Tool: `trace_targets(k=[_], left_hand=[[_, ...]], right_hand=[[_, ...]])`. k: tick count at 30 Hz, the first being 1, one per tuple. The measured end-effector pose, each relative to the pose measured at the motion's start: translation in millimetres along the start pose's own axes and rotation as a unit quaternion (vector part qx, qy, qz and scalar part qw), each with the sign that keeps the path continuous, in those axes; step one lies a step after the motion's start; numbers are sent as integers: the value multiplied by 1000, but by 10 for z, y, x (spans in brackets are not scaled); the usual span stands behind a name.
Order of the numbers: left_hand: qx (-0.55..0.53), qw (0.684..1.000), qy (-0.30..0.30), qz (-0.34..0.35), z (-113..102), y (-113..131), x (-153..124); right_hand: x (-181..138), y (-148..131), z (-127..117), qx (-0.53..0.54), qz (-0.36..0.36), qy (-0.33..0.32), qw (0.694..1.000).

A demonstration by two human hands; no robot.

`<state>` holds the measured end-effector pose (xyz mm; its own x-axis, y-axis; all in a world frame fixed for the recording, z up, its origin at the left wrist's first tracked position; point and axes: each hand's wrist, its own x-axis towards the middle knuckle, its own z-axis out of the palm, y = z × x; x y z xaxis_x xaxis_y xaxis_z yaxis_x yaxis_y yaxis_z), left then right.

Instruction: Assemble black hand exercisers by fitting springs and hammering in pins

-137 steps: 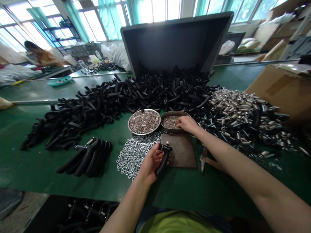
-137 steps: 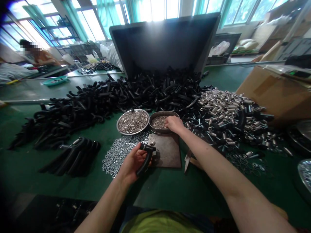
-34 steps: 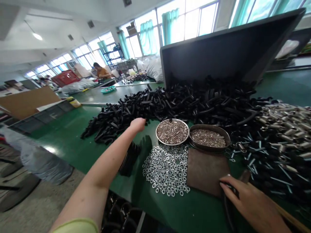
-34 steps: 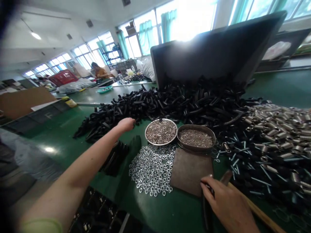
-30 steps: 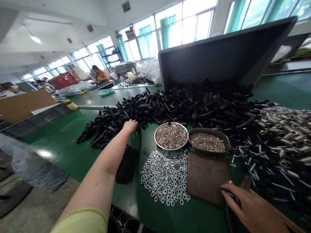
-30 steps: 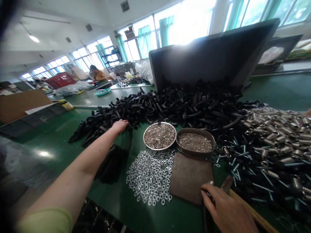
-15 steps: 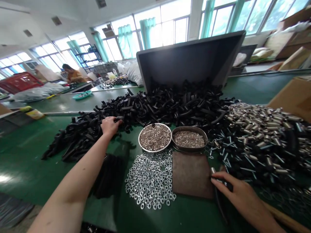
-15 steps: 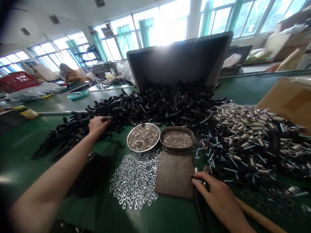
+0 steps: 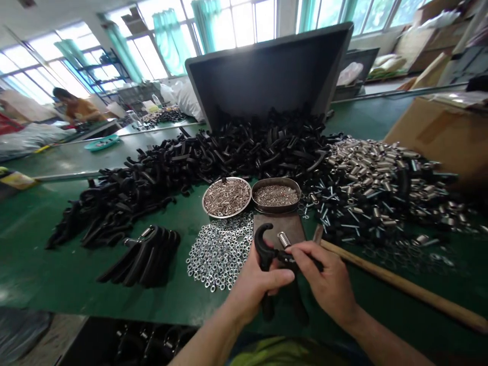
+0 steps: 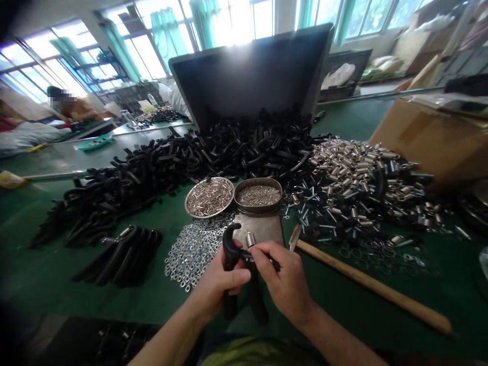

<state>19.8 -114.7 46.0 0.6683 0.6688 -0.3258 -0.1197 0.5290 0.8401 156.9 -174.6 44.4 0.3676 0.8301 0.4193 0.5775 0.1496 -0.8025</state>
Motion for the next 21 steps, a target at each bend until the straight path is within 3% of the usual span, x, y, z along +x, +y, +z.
trace_targets(k=[4,10,16,18,19,21], left_hand=[[25,999,40,20,95,9,-20],[93,989,65,98,125,-168,-41],[69,996,63,1,-5,-158,-4],[50,997,61,-4,-64,-111,11],[55,997,58,-3,-93,-86,13],[94,994,59,16,-141,-35,6]], right_hand=[[-63,-28,-2,-17,-33,-1,999],[-110,-45,20,-36,-5,34,999],[-6,53,-111,-19,-103,-120,987],[-18,110,-151,-16,-135,-137,981],[-35,140,-158,-16,-123,-134,983],[-66,192,-146,3,-13,-148,989]])
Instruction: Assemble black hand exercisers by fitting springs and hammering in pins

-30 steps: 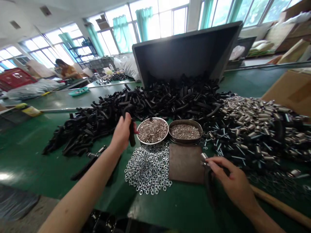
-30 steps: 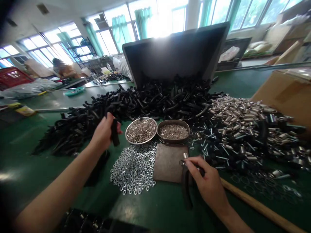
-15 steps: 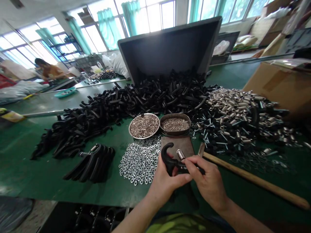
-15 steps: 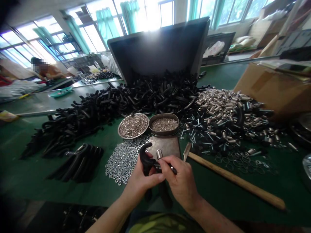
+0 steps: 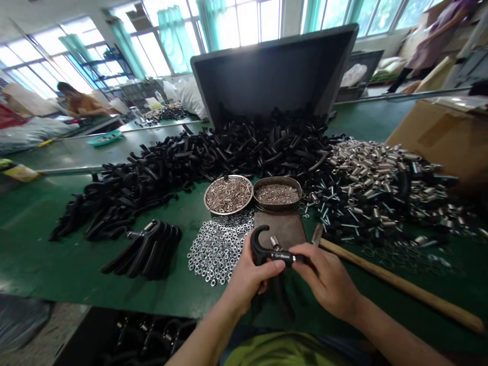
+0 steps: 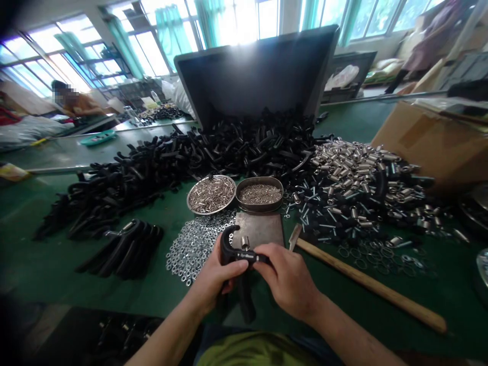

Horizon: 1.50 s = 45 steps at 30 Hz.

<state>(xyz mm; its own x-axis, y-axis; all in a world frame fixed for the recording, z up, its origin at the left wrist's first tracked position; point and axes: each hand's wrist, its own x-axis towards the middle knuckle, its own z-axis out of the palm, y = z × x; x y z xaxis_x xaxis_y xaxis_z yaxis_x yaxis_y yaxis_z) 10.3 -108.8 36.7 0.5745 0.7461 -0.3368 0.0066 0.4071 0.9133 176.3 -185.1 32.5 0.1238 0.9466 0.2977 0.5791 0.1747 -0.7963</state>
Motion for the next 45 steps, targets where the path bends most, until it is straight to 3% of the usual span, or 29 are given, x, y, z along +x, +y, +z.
trace_targets(k=[1,3,5,6,8,12,14,18,21,25,28,31,34,36,38,40,45], left_hand=[[27,999,6,23,-25,21,-4],[81,994,9,76,-66,56,-14],[136,985,-7,109,-94,69,-19],[163,980,-16,112,-102,63,-20],[190,975,-13,115,-103,24,-23],[137,982,41,123,-77,-107,-52],[149,980,50,122,-71,-156,-77],[218,963,41,151,-75,-172,-90],[233,960,8,156,-59,-149,-36],[217,967,-20,131,-19,-171,130],[234,963,-41,127,-55,-189,318],[355,917,-16,183,-242,-75,538],[491,829,109,246,-583,190,772],[558,769,209,232,-824,377,927],[614,722,257,189,-1008,512,1069],[647,699,257,161,-1108,578,1182],[657,692,248,170,-1135,556,1323]], right_hand=[[1,19,19,41,83,-31,995],[46,41,62,147,231,-122,954],[134,39,107,232,274,-208,910],[183,29,131,252,264,-234,901],[265,-4,182,249,227,-235,912],[307,-106,260,115,163,-110,974],[290,-163,260,14,136,-104,985],[275,-237,227,-128,103,-164,973],[303,-218,237,-190,101,-175,961],[419,-91,218,-249,101,-179,946],[577,47,131,-300,72,-228,924],[801,155,64,-354,67,-262,895],[1106,192,136,-376,40,-229,897],[1348,186,281,-365,18,-194,910],[1592,175,471,-352,3,-159,922],[1801,170,663,-341,1,-130,931],[2053,217,952,-306,17,-95,947]])
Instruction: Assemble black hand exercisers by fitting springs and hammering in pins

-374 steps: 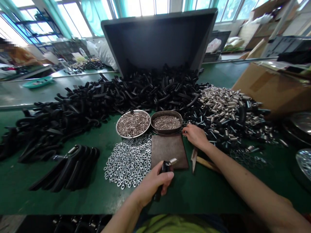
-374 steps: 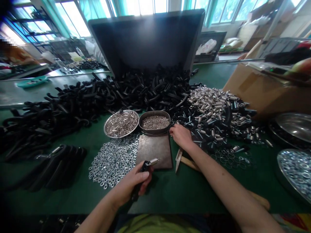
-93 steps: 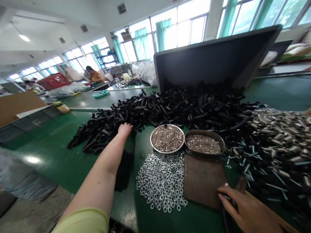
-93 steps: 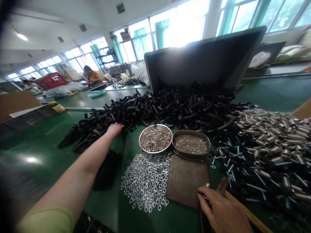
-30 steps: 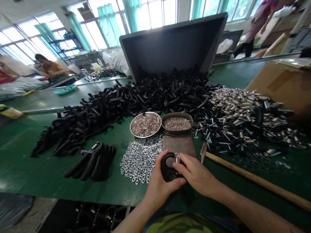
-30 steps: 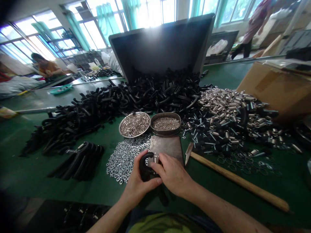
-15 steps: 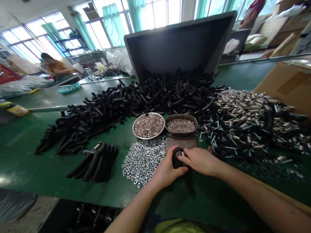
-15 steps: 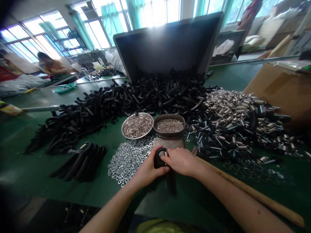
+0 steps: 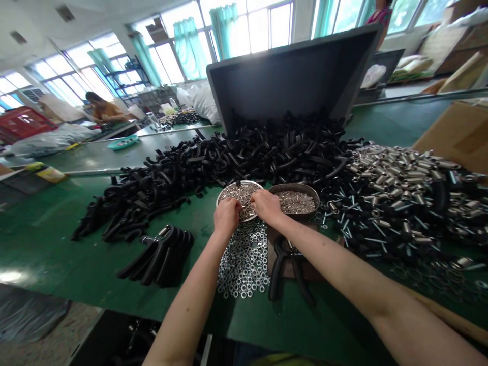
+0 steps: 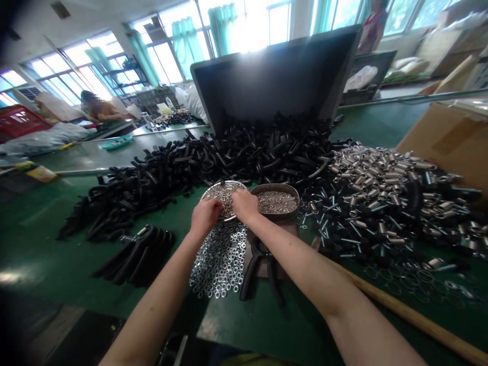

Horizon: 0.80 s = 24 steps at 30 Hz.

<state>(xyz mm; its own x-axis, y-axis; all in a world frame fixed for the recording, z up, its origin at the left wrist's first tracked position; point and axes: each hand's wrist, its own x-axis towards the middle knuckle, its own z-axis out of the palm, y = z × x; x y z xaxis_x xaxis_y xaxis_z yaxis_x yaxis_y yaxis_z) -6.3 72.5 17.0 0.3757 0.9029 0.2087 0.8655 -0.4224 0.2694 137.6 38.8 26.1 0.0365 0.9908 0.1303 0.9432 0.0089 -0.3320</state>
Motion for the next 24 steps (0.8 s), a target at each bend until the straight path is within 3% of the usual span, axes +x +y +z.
trace_targets(k=[4,8,14,19,22,24], left_hand=[[-6,1000,6,3,40,-26,21],[-20,1000,-5,22,40,-34,60],[-32,999,-7,16,15,19,93],[-45,999,22,-21,3,21,99],[-169,984,35,-44,0,72,43],[-342,937,24,-69,1,141,-48]], right_hand=[[37,37,31,50,7,14,999],[-57,133,-93,116,11,36,992],[-668,460,-390,214,17,35,976],[-1126,704,-376,193,37,0,980],[-1168,737,-277,166,36,-11,985],[-1138,731,-220,147,29,-20,989]])
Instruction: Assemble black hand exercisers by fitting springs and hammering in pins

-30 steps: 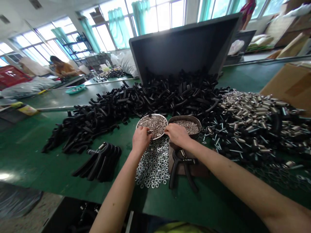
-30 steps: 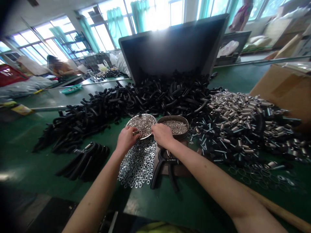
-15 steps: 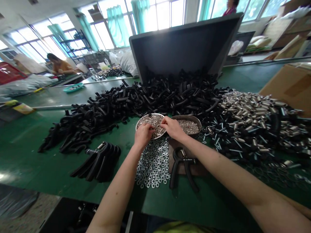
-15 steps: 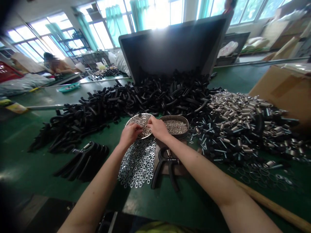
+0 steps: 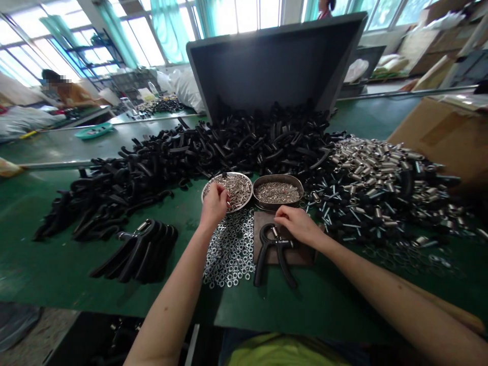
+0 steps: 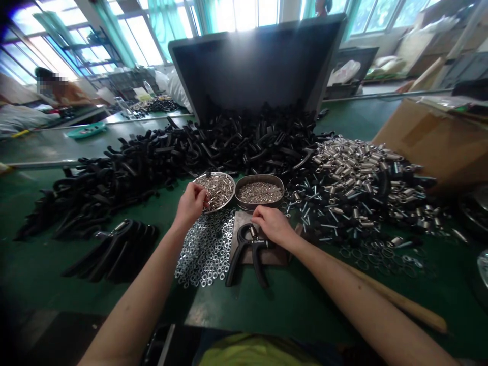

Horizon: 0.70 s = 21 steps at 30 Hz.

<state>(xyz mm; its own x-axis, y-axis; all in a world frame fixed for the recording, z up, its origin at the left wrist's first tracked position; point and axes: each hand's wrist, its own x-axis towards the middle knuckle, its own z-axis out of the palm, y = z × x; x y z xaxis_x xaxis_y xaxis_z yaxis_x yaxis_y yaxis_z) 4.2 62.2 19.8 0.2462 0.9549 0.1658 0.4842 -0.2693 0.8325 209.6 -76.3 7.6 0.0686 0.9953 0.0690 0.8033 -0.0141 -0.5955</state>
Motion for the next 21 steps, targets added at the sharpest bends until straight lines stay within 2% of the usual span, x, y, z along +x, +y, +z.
trace_targets(k=[3,5,7,11,14,17,19,21], left_hand=[[-209,975,-41,-70,63,64,-225],[-264,955,-79,-105,97,95,-393],[-269,948,-122,-120,131,117,-547],[-194,955,-198,-108,238,158,-778],[-124,964,-230,-51,329,201,-886],[-22,966,-257,34,366,259,-936],[43,956,-280,76,358,306,-936],[97,943,-301,105,346,362,-919]], right_hand=[[42,-14,54,-43,-8,-12,999],[40,-40,81,-77,-17,-15,997],[18,-78,110,-112,-34,-16,993],[-55,-145,136,-165,-66,-20,984],[-194,-108,42,-184,-84,-9,979],[-506,62,-141,-203,-91,55,973],[-800,238,-252,-227,-63,95,967],[-1105,427,-312,-258,-21,89,962]])
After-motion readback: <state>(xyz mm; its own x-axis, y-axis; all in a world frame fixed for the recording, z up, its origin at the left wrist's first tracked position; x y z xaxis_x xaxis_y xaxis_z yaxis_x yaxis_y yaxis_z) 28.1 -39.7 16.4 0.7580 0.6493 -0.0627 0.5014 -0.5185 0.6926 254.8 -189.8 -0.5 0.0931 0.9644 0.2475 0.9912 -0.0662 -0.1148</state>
